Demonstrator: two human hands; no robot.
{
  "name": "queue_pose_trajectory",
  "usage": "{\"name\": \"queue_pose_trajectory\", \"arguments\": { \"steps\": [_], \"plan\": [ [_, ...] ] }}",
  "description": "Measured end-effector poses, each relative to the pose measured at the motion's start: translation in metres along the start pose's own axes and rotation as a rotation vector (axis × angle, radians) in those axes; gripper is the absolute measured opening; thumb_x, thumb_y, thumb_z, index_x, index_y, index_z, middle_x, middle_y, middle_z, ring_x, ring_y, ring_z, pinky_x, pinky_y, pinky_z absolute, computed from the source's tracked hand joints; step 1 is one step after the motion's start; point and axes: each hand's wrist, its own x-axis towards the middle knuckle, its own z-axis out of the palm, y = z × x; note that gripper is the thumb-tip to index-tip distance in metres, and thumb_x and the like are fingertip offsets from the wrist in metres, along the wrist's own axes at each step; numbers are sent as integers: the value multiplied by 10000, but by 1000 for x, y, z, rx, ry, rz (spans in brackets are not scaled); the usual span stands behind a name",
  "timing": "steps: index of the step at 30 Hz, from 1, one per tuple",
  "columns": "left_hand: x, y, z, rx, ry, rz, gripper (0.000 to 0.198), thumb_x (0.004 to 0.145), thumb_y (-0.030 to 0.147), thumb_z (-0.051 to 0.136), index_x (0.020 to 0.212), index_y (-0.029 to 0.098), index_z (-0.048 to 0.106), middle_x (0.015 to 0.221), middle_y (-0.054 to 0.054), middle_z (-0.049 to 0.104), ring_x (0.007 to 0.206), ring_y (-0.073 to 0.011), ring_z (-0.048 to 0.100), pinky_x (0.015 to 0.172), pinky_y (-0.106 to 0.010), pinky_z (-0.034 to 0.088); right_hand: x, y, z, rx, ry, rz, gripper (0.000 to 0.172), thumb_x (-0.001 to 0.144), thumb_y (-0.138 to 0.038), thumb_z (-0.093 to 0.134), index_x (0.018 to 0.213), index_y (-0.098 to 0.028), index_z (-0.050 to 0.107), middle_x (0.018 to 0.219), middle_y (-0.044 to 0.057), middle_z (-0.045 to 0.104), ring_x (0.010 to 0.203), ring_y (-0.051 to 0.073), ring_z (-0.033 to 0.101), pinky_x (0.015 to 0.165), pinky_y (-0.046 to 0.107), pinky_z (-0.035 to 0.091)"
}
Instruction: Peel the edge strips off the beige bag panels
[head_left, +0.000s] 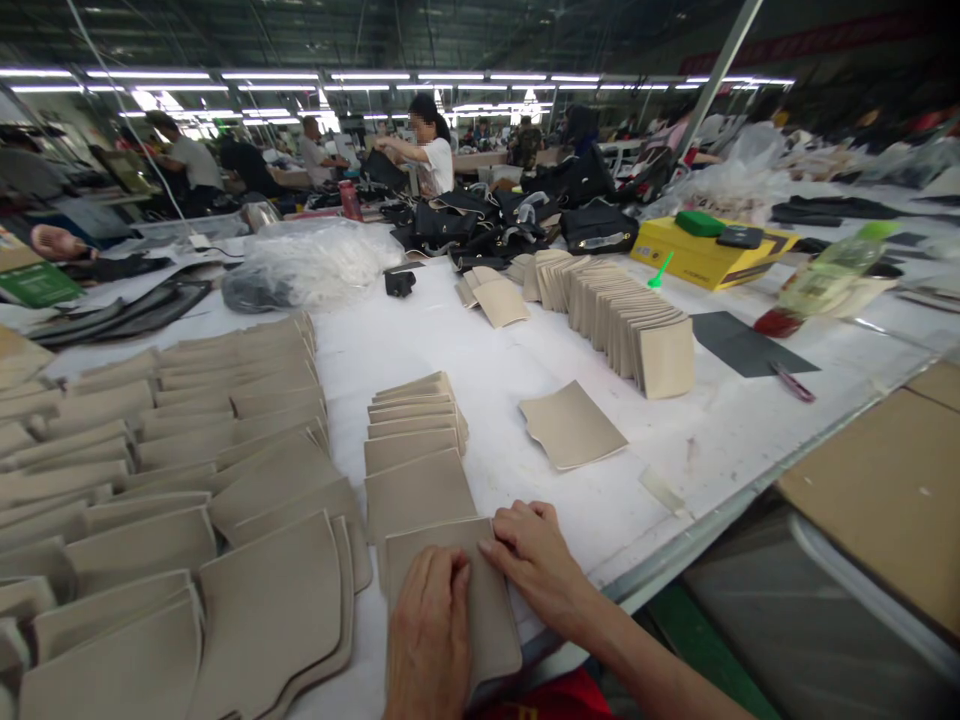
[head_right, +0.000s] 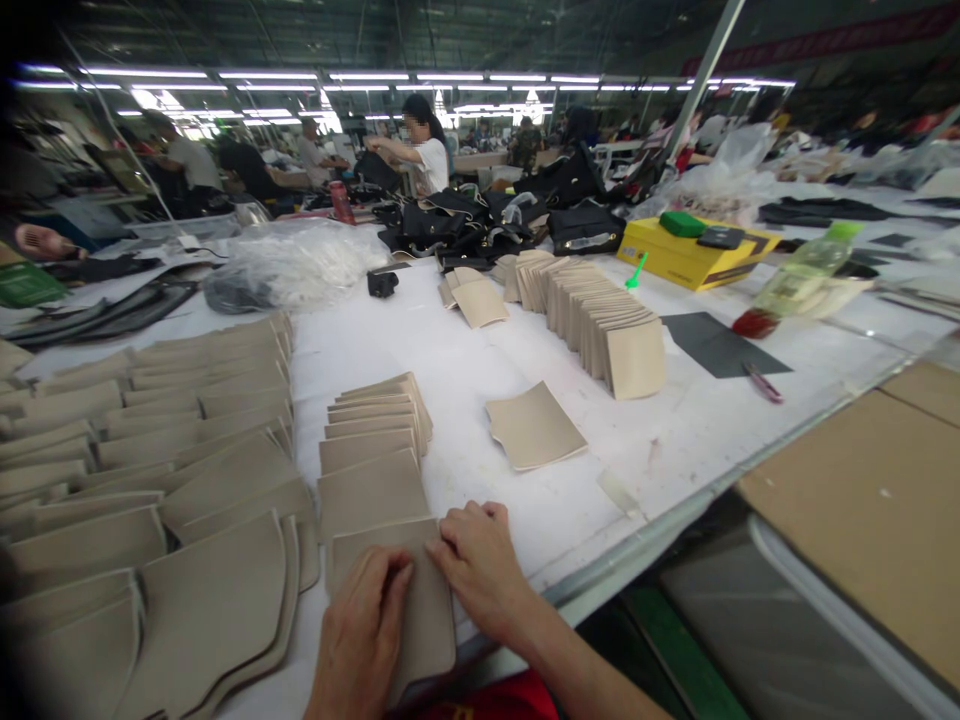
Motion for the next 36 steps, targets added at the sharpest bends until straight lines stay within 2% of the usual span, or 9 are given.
{"name": "queue_pose_trajectory", "arguments": {
  "steps": [4,8,11,15,18,23,26,32,36],
  "plan": [
    [4,2,5,106,54,89,220,990,158,354,947,189,567,809,-48,625,734,-207,632,659,-329,534,-1,0,0,-2,-5,1,307,954,-211,541,653,-186,491,766,-32,638,829,161,543,850,370,269],
    [2,0,7,244,13,188,188,955,93,392,985,179,556,826,-52,618,742,-216,619,668,-340,532,-1,-1,-1,-4,-10,8,314,953,-204,544,646,-184,481,767,-31,637,831,160,542,853,371,270],
    [3,3,7,368,-15,258,245,888,12,401,1021,157,548,836,-59,616,737,-223,613,657,-345,532,0,-2,-1,-6,-15,10,321,954,-180,523,638,-183,473,766,-26,637,829,160,541,848,372,273],
    [8,13,8,483,54,283,313,778,-59,354,929,147,535,762,-64,597,682,-245,598,600,-366,524,1,-4,-2,-7,-18,12,318,955,-155,505,639,-180,480,770,-21,642,825,162,542,841,375,275],
    [10,14,8,414,62,268,313,768,-58,345,883,171,526,746,-56,591,676,-235,588,608,-354,513,1,-5,-3,-1,-17,16,314,952,-170,526,641,-178,485,770,-20,644,826,163,544,845,376,275],
    [4,2,5,132,-20,127,227,932,63,364,842,210,513,757,-27,576,693,-199,590,612,-301,486,0,-5,-3,15,-13,20,312,950,-186,533,642,-183,481,771,-25,640,841,162,544,853,375,273],
    [-2,-4,3,32,-69,49,189,979,141,385,871,215,522,796,-26,586,736,-194,599,644,-297,488,0,-4,-2,22,-8,23,319,946,-185,532,634,-185,465,763,-30,636,831,158,540,853,377,270],
    [-13,1,4,-116,-29,-75,210,1011,218,357,876,227,517,805,-18,562,761,-191,583,684,-304,469,0,-3,-2,37,4,26,326,935,-199,556,626,-183,453,751,-29,635,821,160,541,855,380,266],
    [-13,2,5,-147,-7,-116,193,1010,242,384,897,229,540,817,-14,573,778,-187,581,707,-300,465,0,-3,-1,44,9,21,325,937,-193,557,626,-180,462,741,-30,630,815,161,541,846,376,268]
  ]
}}
